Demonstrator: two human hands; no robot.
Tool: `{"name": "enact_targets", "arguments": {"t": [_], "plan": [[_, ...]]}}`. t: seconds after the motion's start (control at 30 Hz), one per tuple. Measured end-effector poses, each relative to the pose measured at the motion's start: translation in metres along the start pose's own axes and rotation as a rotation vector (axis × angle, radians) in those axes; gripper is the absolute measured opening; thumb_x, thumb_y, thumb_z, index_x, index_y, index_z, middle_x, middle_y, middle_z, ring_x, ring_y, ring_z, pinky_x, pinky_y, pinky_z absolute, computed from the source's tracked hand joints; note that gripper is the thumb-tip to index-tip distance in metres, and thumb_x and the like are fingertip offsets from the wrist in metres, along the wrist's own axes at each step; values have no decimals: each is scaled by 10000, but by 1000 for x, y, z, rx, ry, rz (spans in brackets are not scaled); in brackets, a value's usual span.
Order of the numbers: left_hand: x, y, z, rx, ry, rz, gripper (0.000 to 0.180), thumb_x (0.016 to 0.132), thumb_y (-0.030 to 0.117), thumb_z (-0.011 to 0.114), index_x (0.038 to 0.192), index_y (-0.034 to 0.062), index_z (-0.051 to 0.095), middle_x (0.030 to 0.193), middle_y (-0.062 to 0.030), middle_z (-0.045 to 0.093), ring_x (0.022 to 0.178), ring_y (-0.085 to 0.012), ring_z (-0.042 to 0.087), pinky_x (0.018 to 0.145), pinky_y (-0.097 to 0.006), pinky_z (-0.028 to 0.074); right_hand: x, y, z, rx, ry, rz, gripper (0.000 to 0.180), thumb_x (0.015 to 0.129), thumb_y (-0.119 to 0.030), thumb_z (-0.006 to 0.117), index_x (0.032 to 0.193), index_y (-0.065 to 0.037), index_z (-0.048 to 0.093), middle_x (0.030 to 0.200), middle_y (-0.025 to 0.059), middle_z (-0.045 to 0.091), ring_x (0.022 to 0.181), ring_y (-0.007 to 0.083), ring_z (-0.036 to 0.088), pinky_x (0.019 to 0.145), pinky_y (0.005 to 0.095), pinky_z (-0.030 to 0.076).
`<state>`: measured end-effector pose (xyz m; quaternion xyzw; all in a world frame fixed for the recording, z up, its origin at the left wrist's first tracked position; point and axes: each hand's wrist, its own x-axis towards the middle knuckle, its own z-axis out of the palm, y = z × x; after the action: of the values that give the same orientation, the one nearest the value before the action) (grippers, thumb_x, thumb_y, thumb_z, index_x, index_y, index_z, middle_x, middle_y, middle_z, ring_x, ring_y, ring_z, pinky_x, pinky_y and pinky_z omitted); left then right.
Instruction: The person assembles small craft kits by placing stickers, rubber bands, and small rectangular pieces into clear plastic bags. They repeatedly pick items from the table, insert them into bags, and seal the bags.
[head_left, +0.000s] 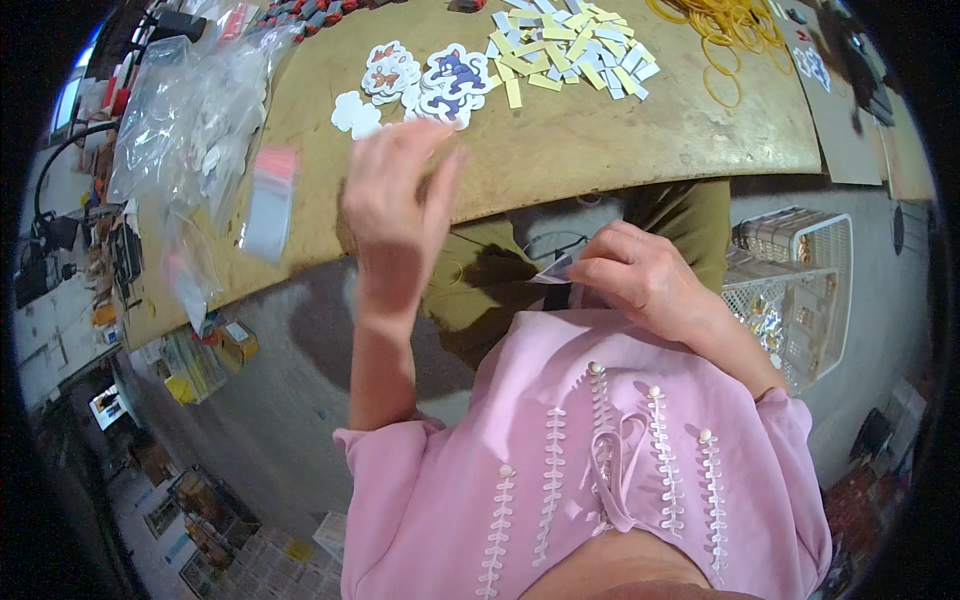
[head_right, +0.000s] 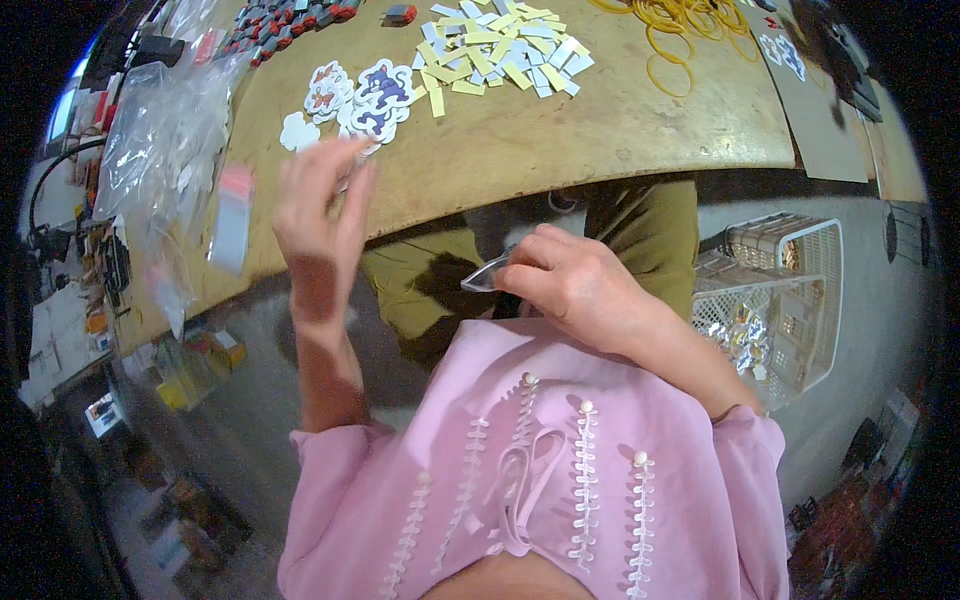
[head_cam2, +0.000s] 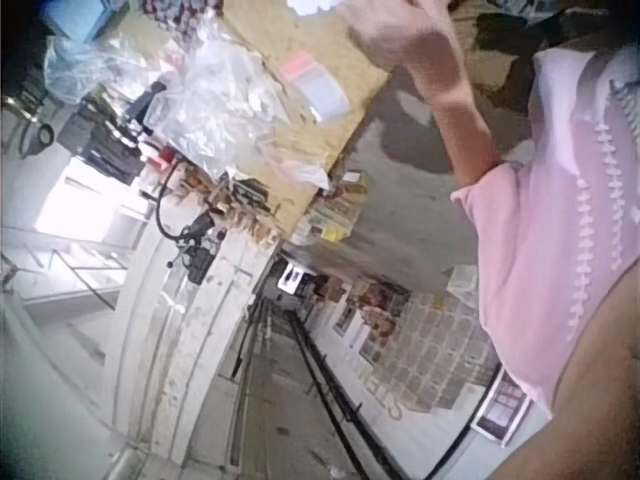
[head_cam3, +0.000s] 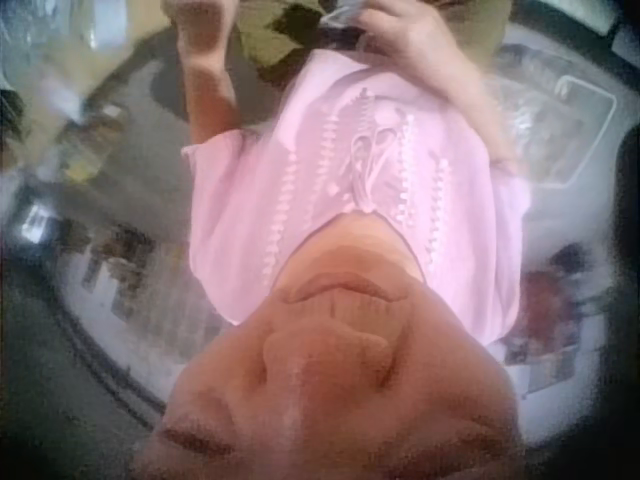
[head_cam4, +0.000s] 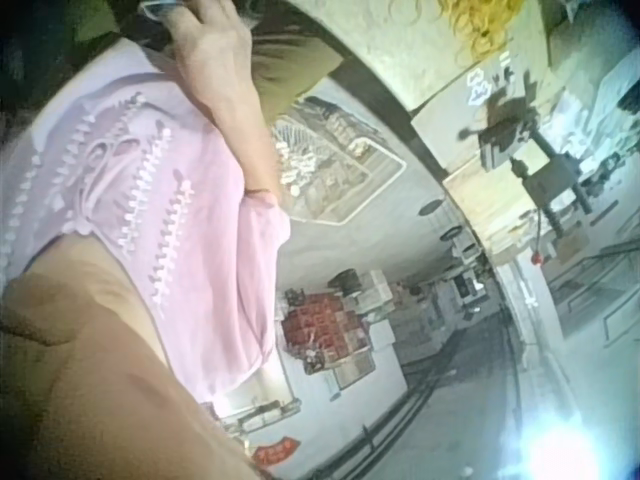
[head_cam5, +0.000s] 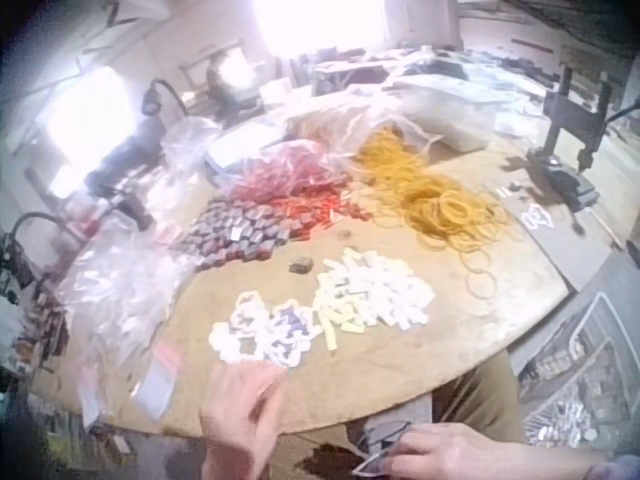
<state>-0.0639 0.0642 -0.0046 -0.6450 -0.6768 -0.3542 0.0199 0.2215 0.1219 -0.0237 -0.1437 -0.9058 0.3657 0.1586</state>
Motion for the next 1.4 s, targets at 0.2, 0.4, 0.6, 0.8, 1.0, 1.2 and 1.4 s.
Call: {"name": "enact_targets", "arguments": {"t": [0.2, 0.4, 0.6, 0.8, 1.0, 1.2, 1.4], "plan": [[41, -18, 21, 252, -98, 35, 376, 818, 244, 899, 1123, 85, 747, 1120, -82, 703, 1107, -303, 636, 938, -425, 543, 1, 0, 10, -44, 66, -28, 196, 818, -79, 710, 1013, -57, 722, 935, 86, 626, 916, 288, 655, 769, 402, 572], [42, -15, 26, 201, -135, 18, 322, 820, 234, 892, 1039, 68, 724, 1063, -100, 689, 1051, -319, 646, 920, -439, 542, -7, 8, 13, -35, 38, 14, 191, 822, -91, 708, 1010, -59, 721, 939, 90, 628, 930, 298, 652, 806, 412, 558], [48, -4, 33, 214, -127, -66, 298, 868, 265, 867, 995, 43, 714, 1002, -115, 691, 1009, -335, 657, 873, -452, 539, -4, 9, 17, -9, 39, 3, 192, 822, -88, 709, 1011, -60, 725, 937, 90, 629, 936, 301, 650, 819, 414, 552], [44, -9, 25, 112, -69, -135, 167, 962, 213, 779, 953, 52, 734, 901, -104, 719, 843, -311, 703, 770, -428, 557, -10, 12, 19, -5, 67, 11, 192, 813, -79, 721, 1004, -56, 730, 929, 94, 636, 927, 309, 656, 810, 424, 556], [41, -5, 24, 74, -44, -207, 83, 955, 142, 768, 944, 67, 737, 879, -98, 730, 791, -286, 720, 723, -398, 564, -12, 11, 21, -13, 70, -2, 203, 800, -75, 734, 1002, -51, 728, 927, 100, 630, 919, 316, 653, 803, 431, 552], [34, -8, 26, 213, 162, 55, 77, 898, 82, 793, 941, 95, 730, 951, -49, 749, 872, -258, 721, 762, -384, 577, -13, 7, 19, -33, 99, -19, 261, 774, -55, 775, 1033, -48, 740, 924, 91, 644, 876, 308, 657, 751, 417, 543], [1, 33, 18, 138, -118, 179, 231, 809, 7, 841, 1006, 57, 732, 1084, -91, 767, 982, -281, 717, 855, -388, 585, -16, 13, 22, -76, 117, -26, 268, 768, -68, 770, 1034, -54, 740, 923, 83, 638, 873, 294, 653, 762, 415, 533]]}}
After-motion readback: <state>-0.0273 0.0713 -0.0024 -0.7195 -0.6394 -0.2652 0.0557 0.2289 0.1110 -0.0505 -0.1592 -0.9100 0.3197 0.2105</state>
